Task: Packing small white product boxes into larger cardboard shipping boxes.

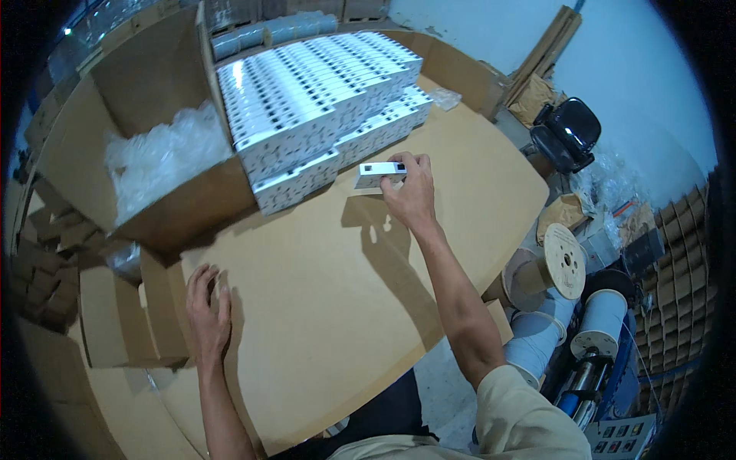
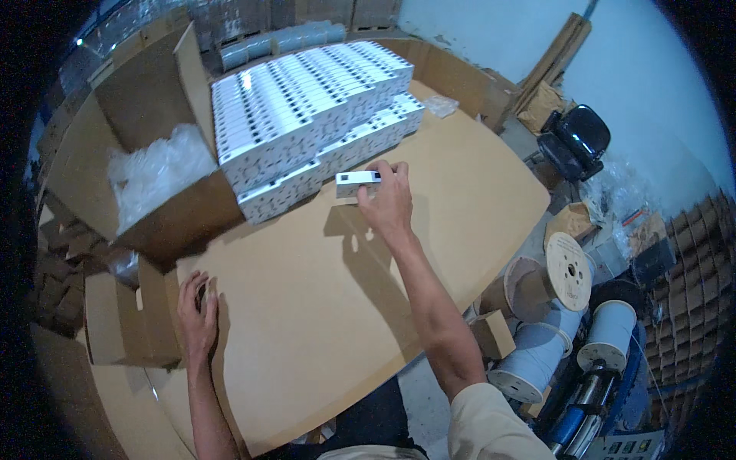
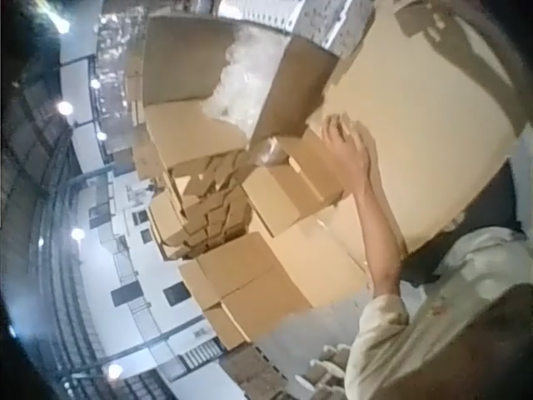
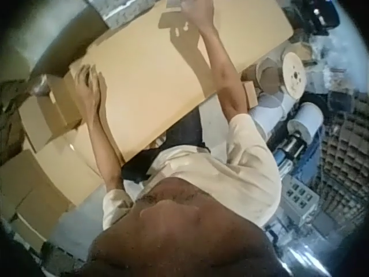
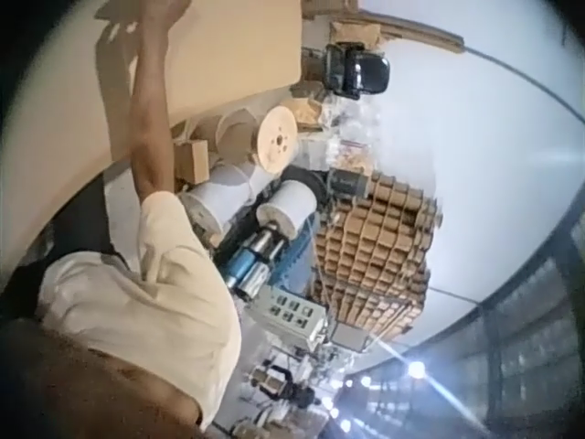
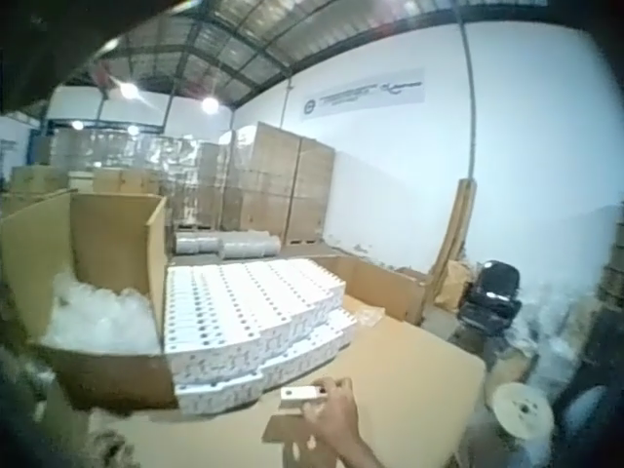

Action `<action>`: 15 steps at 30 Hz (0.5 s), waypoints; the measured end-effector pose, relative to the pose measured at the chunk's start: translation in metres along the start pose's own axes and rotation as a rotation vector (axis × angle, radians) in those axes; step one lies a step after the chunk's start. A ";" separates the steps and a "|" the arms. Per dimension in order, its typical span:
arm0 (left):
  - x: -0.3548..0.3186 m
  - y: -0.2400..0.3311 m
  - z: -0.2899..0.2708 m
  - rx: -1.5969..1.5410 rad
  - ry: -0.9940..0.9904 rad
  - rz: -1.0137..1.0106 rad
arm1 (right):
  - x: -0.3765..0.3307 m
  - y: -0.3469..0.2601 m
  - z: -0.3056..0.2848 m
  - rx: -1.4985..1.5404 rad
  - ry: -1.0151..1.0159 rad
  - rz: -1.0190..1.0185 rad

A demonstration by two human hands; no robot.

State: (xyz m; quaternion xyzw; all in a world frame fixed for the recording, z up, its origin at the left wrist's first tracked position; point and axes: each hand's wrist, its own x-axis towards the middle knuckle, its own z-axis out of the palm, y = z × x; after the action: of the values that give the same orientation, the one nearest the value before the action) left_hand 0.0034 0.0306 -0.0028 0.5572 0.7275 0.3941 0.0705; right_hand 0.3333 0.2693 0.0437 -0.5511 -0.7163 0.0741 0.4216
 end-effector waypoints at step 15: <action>0.008 -0.007 -0.029 -0.785 0.016 -0.453 | -0.135 -0.202 0.095 0.380 -0.335 -0.187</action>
State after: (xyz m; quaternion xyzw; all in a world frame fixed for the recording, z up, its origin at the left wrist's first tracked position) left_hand -0.0208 0.0233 0.0147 0.3121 0.6269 0.6191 0.3554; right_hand 0.1265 0.1110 0.0284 -0.3733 -0.7972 0.2582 0.3980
